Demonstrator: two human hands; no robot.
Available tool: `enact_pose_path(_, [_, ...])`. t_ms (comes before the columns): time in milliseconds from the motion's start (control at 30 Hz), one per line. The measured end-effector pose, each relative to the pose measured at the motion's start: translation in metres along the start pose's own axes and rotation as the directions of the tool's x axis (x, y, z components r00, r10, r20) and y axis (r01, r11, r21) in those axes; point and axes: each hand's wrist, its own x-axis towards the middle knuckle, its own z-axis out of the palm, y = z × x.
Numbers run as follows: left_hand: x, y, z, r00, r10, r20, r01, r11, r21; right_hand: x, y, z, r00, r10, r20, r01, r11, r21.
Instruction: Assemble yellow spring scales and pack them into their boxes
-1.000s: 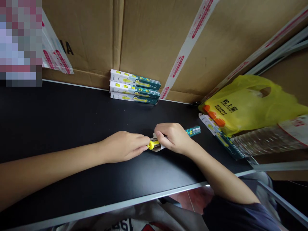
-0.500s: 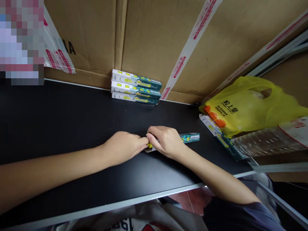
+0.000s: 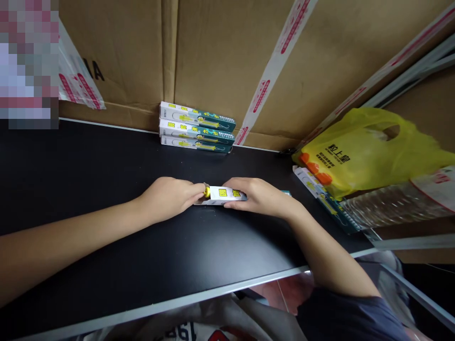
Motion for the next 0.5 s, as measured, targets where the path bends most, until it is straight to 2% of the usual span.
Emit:
enact_pose_path(133, [-0.001,0.000,0.000,0.997,0.078,-0.022,-0.075,0.991,0.112,-0.001,-0.003,0.001,1.000,-0.012,-0.014,0.012,1.000,0.023])
enact_pose_path(267, [-0.003,0.003,-0.001,0.992,0.110,-0.068,-0.103,0.991,0.088,0.000,-0.006,0.002,0.999,-0.034,-0.014,0.035,0.997,0.070])
enact_pose_path(400, [-0.004,0.007,-0.003,0.993,0.020,-0.116,-0.029,0.997,-0.076,0.001,-0.010,0.003,0.999,-0.017,-0.049,0.022,0.995,0.095])
enact_pose_path(500, [-0.002,0.006,-0.005,0.986,-0.105,-0.133,0.059,0.948,-0.313,0.002,-0.010,0.004,0.997,0.005,-0.076,0.002,0.996,0.093])
